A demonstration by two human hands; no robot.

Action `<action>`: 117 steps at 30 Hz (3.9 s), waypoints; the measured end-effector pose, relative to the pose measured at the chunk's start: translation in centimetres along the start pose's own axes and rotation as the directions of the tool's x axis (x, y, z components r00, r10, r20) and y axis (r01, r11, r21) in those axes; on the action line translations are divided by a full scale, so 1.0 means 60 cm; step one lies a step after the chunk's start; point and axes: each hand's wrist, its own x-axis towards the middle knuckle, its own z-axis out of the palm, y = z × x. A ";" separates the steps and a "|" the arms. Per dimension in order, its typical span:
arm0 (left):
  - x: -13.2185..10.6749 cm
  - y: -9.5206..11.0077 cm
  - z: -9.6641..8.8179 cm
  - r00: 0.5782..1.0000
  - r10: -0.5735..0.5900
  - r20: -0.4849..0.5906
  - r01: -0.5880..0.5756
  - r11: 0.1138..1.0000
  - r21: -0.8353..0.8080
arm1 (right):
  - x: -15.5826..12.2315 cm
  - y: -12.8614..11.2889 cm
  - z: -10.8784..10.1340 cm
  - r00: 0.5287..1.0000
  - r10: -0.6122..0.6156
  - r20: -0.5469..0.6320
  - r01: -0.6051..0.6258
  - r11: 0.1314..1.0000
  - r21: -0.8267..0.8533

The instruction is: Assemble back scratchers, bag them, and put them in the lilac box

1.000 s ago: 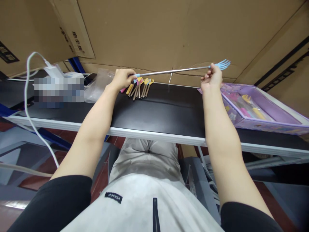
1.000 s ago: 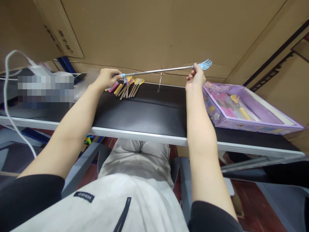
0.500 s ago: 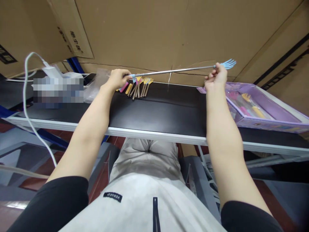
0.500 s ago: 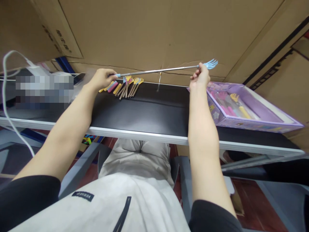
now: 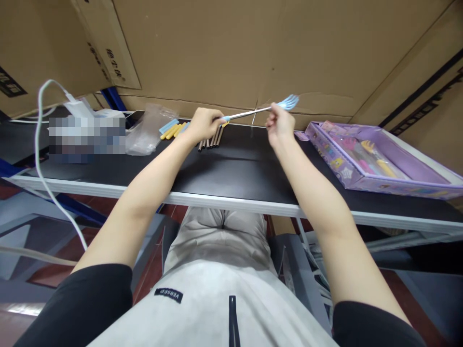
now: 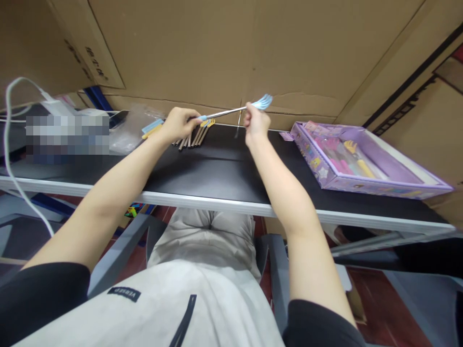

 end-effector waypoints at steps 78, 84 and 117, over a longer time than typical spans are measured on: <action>0.049 0.142 0.112 0.830 -0.389 0.399 0.199 0.876 0.440 | -0.036 0.042 -0.039 0.853 0.392 0.344 0.446 -0.204 -0.871; 0.063 0.147 0.127 0.827 -0.404 0.390 0.225 0.875 0.428 | -0.037 0.042 -0.039 0.848 0.394 0.354 0.457 -0.206 -0.866; 0.045 0.026 -0.042 0.864 -0.311 0.396 0.257 0.949 0.185 | -0.046 0.036 -0.037 0.849 0.395 0.351 0.456 -0.212 -0.865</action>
